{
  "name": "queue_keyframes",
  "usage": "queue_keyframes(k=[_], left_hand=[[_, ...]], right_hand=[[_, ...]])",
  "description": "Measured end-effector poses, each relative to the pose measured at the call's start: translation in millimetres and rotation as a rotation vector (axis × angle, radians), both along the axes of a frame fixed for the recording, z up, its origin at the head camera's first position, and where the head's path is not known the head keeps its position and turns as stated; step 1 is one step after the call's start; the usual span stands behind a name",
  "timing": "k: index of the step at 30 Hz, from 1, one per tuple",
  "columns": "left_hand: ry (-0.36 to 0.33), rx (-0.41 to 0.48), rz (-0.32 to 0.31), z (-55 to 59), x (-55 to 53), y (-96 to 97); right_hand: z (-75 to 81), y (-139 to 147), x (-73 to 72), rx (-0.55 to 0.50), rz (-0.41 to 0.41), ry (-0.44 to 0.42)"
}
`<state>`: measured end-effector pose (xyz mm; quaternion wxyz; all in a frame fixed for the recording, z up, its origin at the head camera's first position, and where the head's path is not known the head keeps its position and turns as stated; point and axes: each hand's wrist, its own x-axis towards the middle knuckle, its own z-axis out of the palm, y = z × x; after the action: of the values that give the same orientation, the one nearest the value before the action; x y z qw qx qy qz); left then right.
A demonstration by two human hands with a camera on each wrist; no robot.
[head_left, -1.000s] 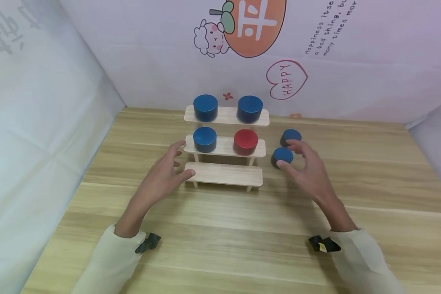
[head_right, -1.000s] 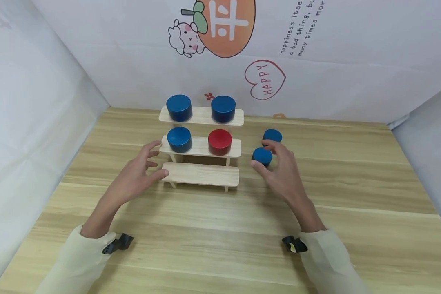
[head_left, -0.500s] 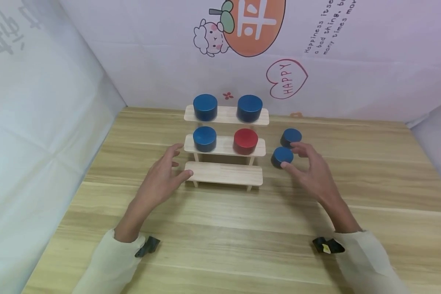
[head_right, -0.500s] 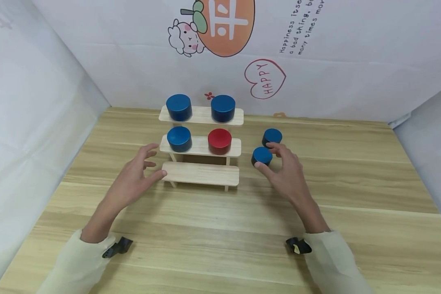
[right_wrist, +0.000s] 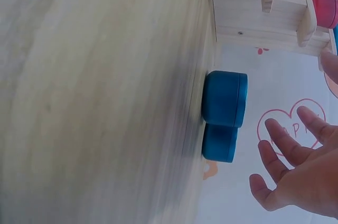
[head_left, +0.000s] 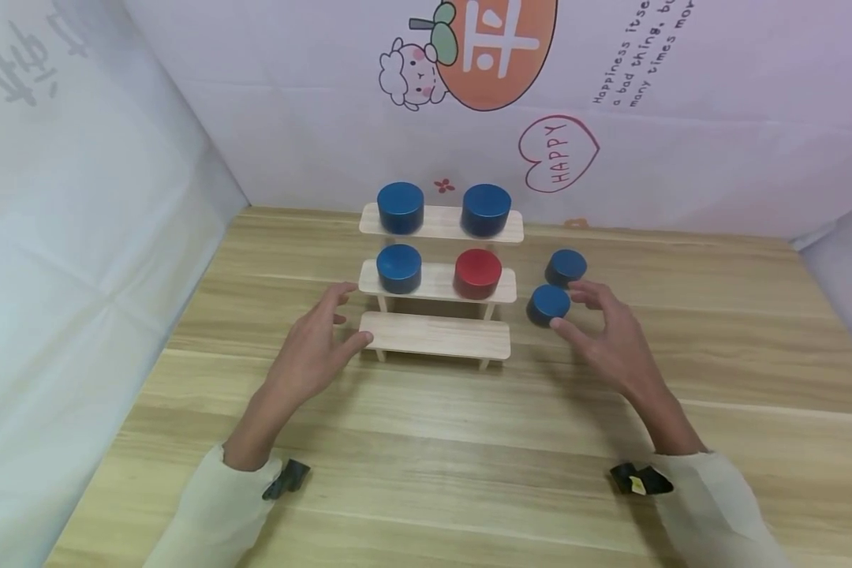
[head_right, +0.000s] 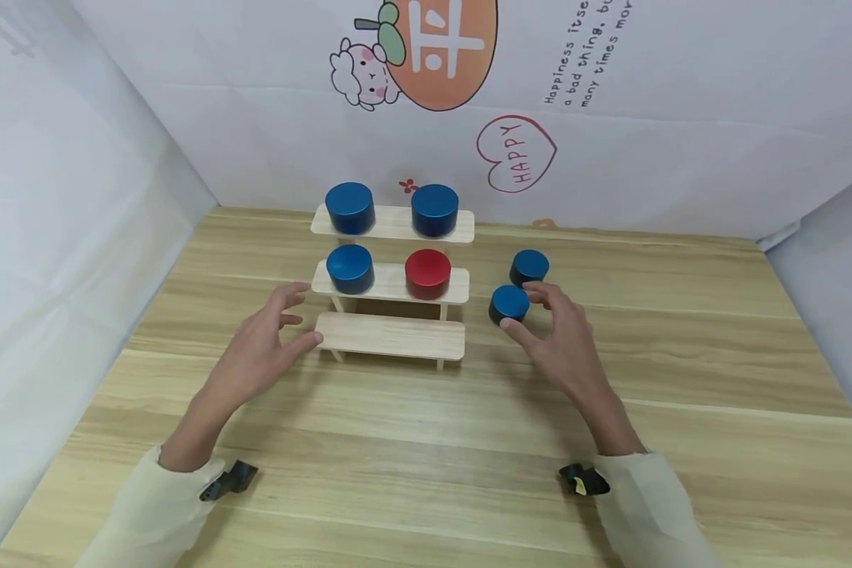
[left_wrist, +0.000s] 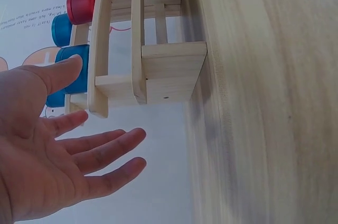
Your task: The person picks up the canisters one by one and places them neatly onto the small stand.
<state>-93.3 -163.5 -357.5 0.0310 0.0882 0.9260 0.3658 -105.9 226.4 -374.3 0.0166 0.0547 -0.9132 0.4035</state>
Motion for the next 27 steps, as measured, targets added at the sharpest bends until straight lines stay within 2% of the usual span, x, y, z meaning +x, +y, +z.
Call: queue_keyframes(k=[15,27], left_hand=[[-0.010,-0.014,-0.003,-2.2,5.8,-0.2],[-0.024,-0.027,-0.009,-8.1,6.9,-1.9]], right_hand=[[-9.0,23.7,-4.6,0.004,-0.006,-0.068],[-14.9,39.3,-11.7,0.053,0.035,-0.117]])
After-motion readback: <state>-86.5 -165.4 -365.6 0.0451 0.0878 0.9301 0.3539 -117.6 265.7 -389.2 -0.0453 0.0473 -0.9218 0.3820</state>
